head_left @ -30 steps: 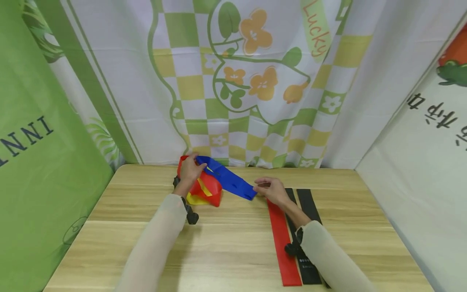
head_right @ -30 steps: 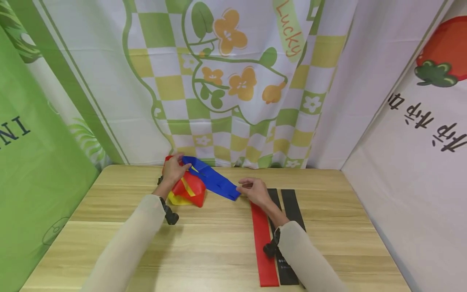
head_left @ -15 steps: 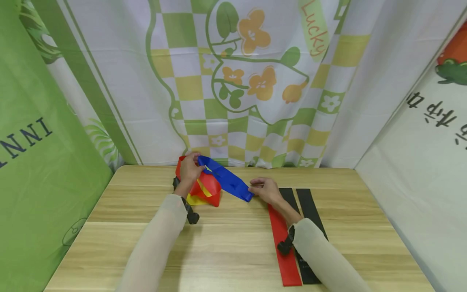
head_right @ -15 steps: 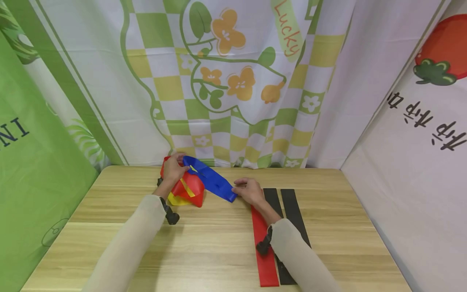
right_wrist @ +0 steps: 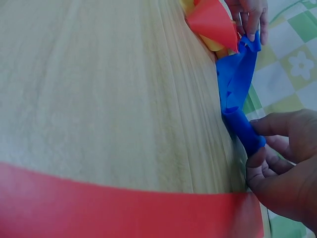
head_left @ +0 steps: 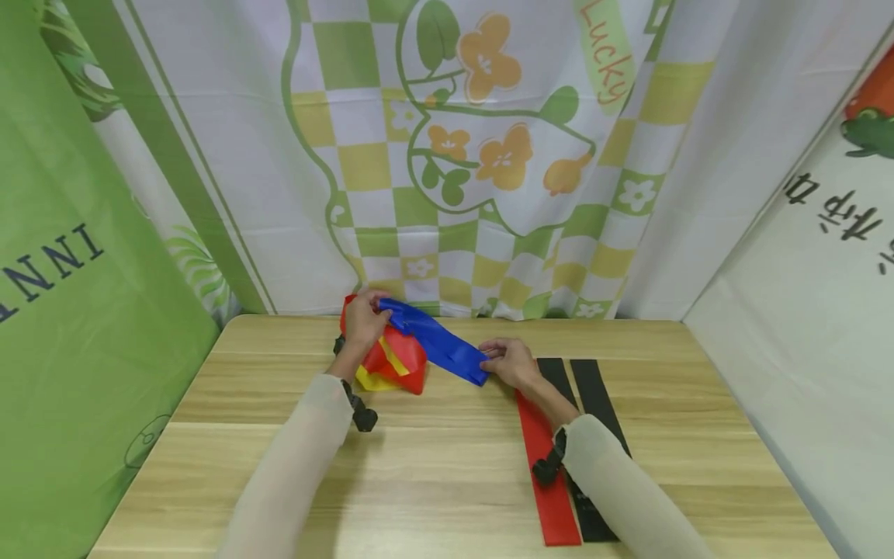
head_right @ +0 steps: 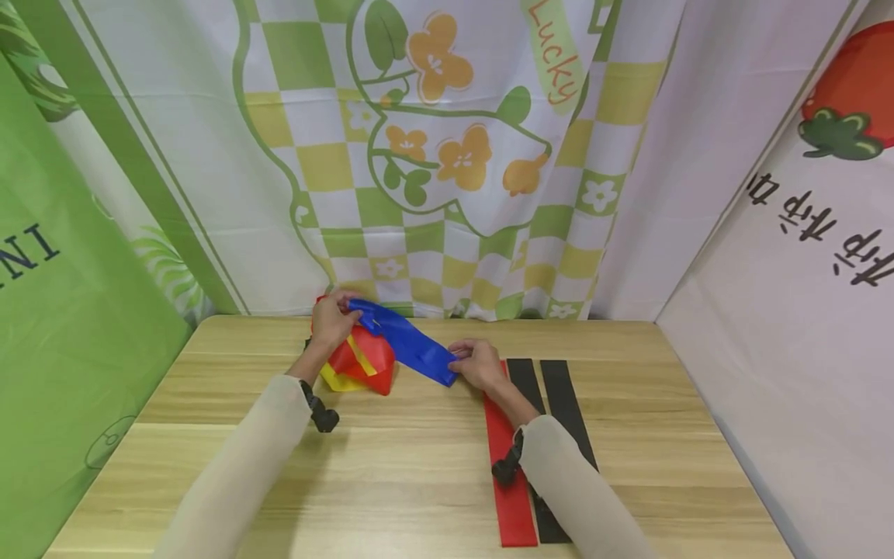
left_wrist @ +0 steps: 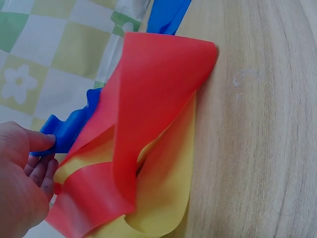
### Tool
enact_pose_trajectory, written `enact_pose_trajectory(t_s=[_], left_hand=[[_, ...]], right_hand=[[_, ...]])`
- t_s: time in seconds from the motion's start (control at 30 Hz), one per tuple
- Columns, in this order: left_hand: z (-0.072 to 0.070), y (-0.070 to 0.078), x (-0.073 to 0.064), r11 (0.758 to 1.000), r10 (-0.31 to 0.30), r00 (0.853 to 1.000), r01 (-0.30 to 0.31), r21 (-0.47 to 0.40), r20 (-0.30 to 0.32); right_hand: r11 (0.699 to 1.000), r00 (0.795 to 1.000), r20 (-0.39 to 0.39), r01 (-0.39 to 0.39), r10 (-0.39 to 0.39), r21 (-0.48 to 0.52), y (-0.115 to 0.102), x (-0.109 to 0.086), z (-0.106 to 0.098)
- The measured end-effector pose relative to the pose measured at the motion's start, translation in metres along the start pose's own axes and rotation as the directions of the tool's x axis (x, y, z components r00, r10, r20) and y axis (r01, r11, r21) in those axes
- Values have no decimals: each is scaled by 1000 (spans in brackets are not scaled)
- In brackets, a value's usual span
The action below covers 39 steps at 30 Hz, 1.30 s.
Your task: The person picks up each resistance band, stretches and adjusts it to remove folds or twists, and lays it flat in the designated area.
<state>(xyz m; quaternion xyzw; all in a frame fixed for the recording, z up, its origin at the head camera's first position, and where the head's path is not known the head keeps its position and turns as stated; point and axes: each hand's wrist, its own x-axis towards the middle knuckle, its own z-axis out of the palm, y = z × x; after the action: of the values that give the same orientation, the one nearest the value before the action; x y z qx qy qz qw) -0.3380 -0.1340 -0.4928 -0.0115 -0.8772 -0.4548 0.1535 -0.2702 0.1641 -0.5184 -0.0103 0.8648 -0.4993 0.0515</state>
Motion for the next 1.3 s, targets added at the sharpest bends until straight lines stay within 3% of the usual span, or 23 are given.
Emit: enact_pose_trajectory(t_s=[0.17, 0.4, 0.57, 0.83, 1.1, 1.3], left_hand=[[-4, 2, 1, 997, 55, 998, -56, -52, -24], [-6, 7, -1, 992, 98, 995, -98, -79, -8], [-7, 10, -5, 989, 112, 994, -110, -103, 18], [-9, 14, -11, 967, 135, 989, -118, -227, 62], [-14, 19, -18, 953, 247, 967, -229, -198, 69], [-20, 18, -21, 949, 266, 960, -244, -199, 89]], right_hand=[[999, 999, 41, 2, -4, 41, 0, -1, -4], [994, 996, 72, 45, -52, 99, 2, -3, -11], [987, 990, 95, 93, -106, 133, 6, -3, -16], [974, 981, 136, 109, -137, 196, 9, -7, -26], [972, 984, 119, 103, -130, 210, 9, -10, -30], [953, 983, 83, 136, -164, 270, 9, -12, -35]])
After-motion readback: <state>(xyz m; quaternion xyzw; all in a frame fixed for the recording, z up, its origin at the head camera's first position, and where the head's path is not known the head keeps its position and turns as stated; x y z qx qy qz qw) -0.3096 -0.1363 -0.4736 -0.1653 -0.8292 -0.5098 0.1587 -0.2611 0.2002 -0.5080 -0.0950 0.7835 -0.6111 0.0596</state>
